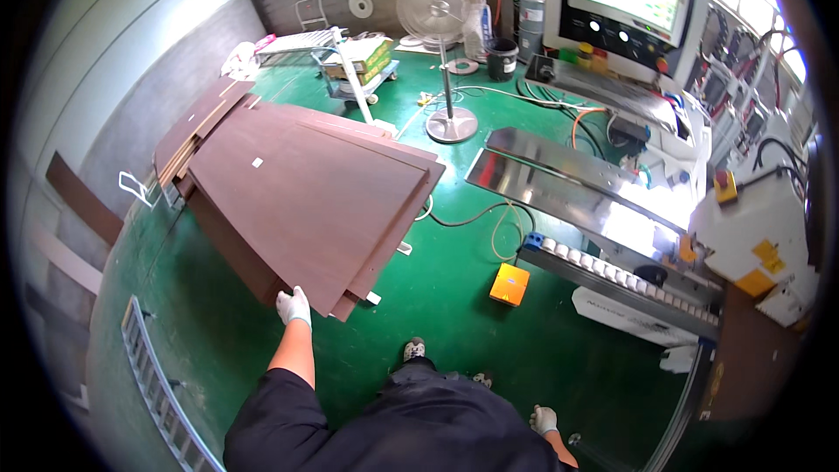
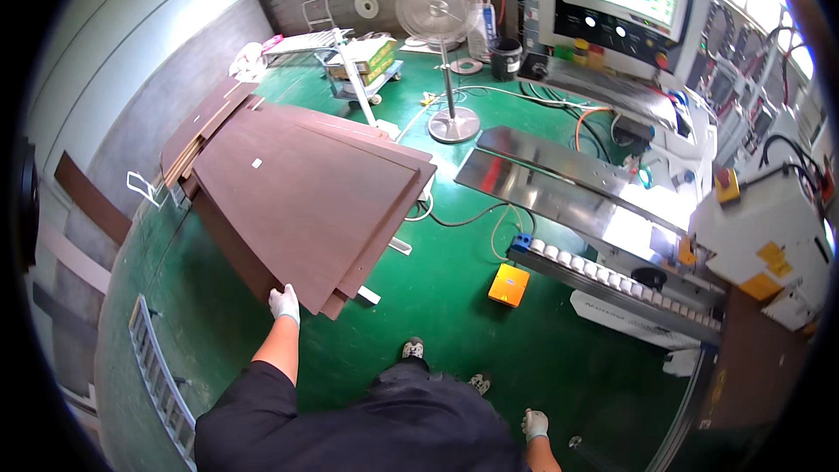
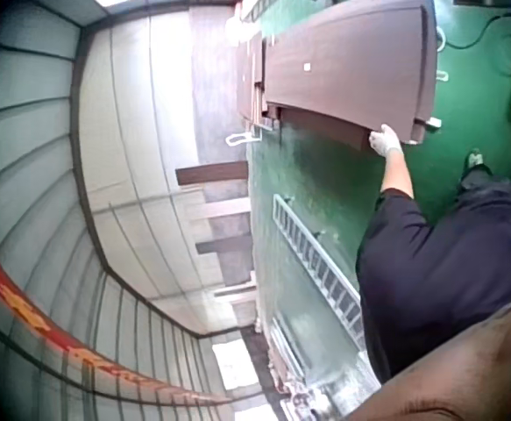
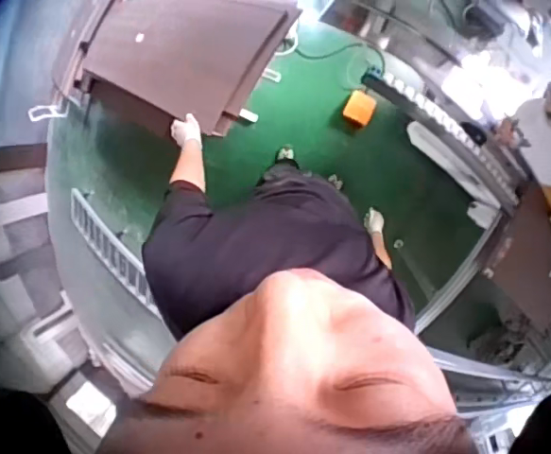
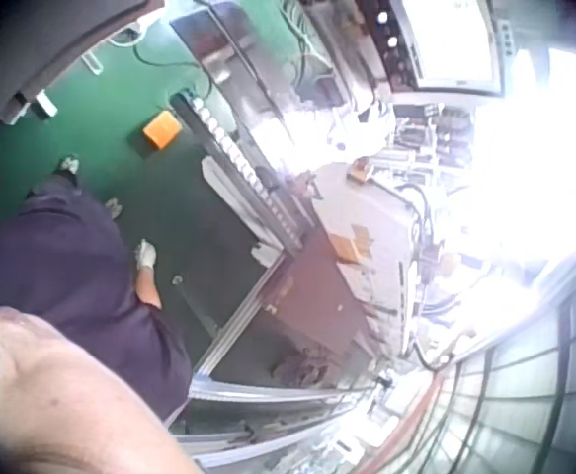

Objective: The person feeds several wood panels into a woodworking machine, moving them from a stack to the machine's intake and placing them onto the guide rail one by one.

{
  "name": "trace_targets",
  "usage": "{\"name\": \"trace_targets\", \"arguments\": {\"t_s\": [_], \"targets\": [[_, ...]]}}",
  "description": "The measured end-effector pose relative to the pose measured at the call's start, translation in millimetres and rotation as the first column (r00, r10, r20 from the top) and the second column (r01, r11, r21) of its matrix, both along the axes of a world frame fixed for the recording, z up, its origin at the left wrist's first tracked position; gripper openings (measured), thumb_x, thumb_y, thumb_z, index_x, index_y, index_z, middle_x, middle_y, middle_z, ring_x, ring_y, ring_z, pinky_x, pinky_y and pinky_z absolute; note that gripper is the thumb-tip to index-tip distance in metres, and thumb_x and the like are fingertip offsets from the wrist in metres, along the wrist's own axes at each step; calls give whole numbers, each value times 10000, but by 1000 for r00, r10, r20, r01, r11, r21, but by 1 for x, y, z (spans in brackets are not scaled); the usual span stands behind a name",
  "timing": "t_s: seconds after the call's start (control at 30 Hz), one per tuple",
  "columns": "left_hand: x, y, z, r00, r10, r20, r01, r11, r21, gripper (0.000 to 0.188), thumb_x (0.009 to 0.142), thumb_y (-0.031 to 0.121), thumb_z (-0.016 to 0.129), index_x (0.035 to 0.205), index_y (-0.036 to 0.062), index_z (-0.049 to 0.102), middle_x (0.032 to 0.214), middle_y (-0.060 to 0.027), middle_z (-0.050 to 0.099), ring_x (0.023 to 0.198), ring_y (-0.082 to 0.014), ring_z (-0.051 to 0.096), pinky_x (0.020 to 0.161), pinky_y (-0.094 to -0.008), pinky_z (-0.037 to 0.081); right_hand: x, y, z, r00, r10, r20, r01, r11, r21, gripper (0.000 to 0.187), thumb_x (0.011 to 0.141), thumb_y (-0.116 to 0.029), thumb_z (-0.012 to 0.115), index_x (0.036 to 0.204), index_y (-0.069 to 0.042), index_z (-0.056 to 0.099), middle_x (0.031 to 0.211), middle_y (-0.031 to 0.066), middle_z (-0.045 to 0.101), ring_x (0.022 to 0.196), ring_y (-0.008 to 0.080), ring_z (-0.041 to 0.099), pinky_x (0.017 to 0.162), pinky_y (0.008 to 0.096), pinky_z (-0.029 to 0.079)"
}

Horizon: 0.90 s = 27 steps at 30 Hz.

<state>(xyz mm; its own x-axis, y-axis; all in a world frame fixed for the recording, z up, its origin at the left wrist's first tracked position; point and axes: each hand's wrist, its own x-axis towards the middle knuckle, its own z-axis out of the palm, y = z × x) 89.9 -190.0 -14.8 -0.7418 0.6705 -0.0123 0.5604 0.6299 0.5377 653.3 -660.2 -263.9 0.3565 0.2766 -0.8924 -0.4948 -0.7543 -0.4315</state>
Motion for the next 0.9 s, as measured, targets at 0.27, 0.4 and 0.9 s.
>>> {"name": "trace_targets", "arguments": {"t_s": [0.27, 0.4, 0.9], "targets": [[-11, -8, -101, 788, -24, 616, -60, 992, 115, 867, 970, 648, 548, 1338, -136, 506, 1307, -250, 625, 1162, -346, 636, 975, -439, 519, 24, 176, 53, 986, -91, 141, 43, 948, 314, 177, 1019, -312, 606, 1038, -137, 582, 744, -18, 560, 567, 104, 497, 479, 258, 380], [-8, 0, -53, 731, -45, 681, 261, 941, -218, 806, 961, 694, 515, 1247, -56, 586, 1049, -169, 712, 812, -255, 721, 726, -415, 600, -11, 243, 78, 962, 75, 262, -157, 938, 310, 309, 1023, -261, 603, 1257, -59, 601, 882, 31, 649, 676, 122, 591, 563, 263, 465], [-49, -46, -19, 446, -47, 894, 297, 950, -98, 585, 988, 620, 549, 1059, 48, 650, 797, -88, 698, 621, -168, 676, 503, -277, 567, -121, 189, 8, 785, 601, 149, -616, 782, 89, 332, 955, -273, 673, 1130, 7, 712, 929, 97, 730, 798, 184, 666, 725, 327, 545]]}}
